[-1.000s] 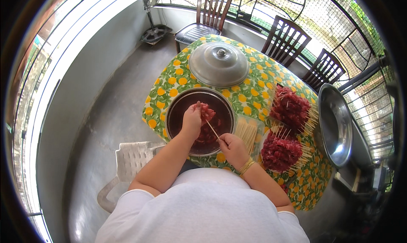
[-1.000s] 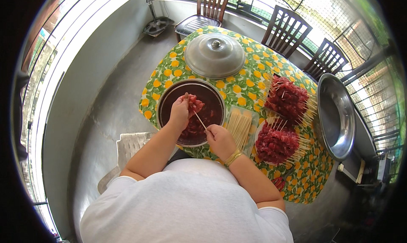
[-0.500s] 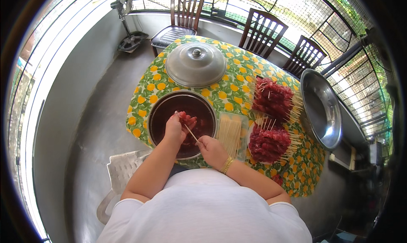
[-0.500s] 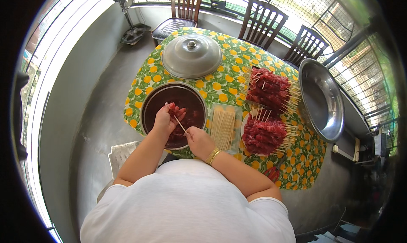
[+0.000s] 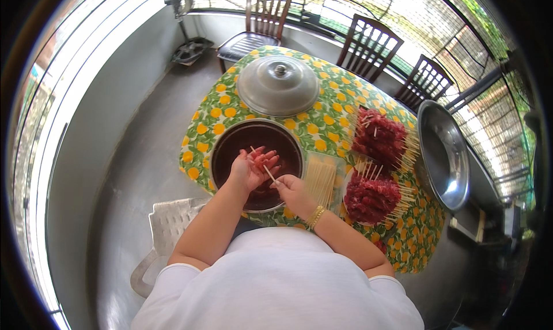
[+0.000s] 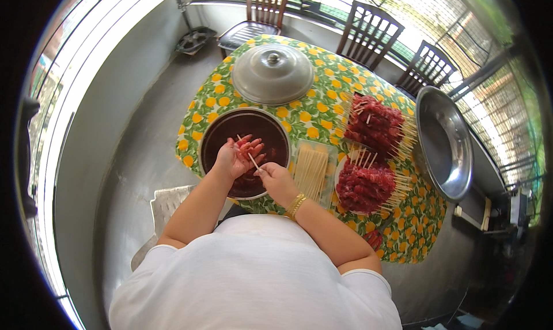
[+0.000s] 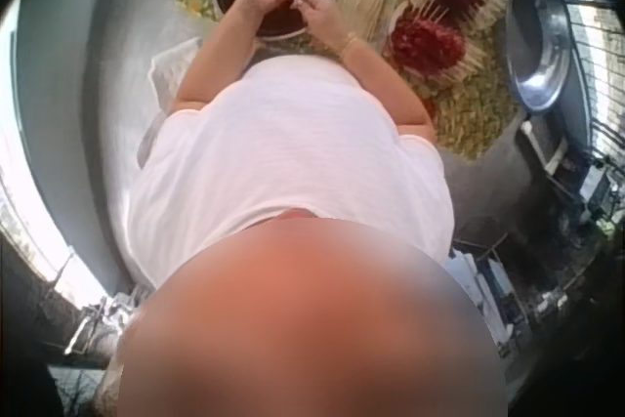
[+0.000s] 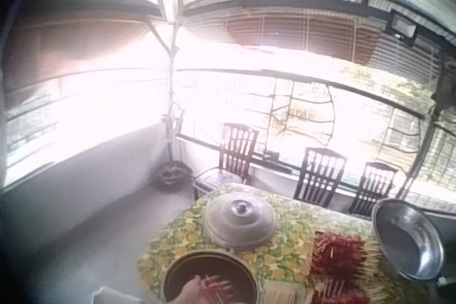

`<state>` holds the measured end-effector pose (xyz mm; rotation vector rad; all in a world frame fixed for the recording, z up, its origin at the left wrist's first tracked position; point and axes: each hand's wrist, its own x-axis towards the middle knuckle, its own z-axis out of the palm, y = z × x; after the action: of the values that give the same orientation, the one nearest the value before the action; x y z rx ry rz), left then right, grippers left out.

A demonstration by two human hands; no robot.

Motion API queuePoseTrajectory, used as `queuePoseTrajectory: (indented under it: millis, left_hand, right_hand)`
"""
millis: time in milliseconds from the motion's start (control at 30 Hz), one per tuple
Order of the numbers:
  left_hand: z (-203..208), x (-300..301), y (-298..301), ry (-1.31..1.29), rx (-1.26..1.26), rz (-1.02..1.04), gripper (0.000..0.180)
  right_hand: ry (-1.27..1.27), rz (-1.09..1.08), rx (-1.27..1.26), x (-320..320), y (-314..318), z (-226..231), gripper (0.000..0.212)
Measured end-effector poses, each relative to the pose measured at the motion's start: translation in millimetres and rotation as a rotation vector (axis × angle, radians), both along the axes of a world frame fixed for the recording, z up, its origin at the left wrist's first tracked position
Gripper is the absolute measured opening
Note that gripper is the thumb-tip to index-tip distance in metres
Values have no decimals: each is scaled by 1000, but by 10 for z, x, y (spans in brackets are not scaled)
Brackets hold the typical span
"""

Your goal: The person threads pieces of raw red meat onto wooden skewers one by one. They pick up meat from a metal bowl and slide it onto each skewer, then place the completed skewers on the table.

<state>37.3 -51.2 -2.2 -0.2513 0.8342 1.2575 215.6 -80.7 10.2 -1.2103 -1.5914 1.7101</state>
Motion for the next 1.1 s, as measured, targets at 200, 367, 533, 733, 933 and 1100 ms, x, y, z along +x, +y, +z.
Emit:
queuePoseTrajectory:
  millis: [200,367,533,733,933,1100]
  left_hand:
    - [-174,-210,26,-181,85,-124,33]
    - [-221,-307,32,-74,248,-240,35]
    - [-234,-419,43,-248,378,-416,33]
    - [-219,-454,105,43,401,-450,28]
    - [-18,-469,111,491,439,-372,23]
    - [-15,-346,100,681,417,-250,18]
  right_hand:
    - [83,-7,-194,110,34,104,19]
    - [130,38,-167,247,76,138,19]
    - [149,85,-215,342,99,181,18]
    - [129,116,-183,419,97,208,18]
    - [10,90,60,419,62,143,18]
    - [-85,72,178,370,23,124,17]
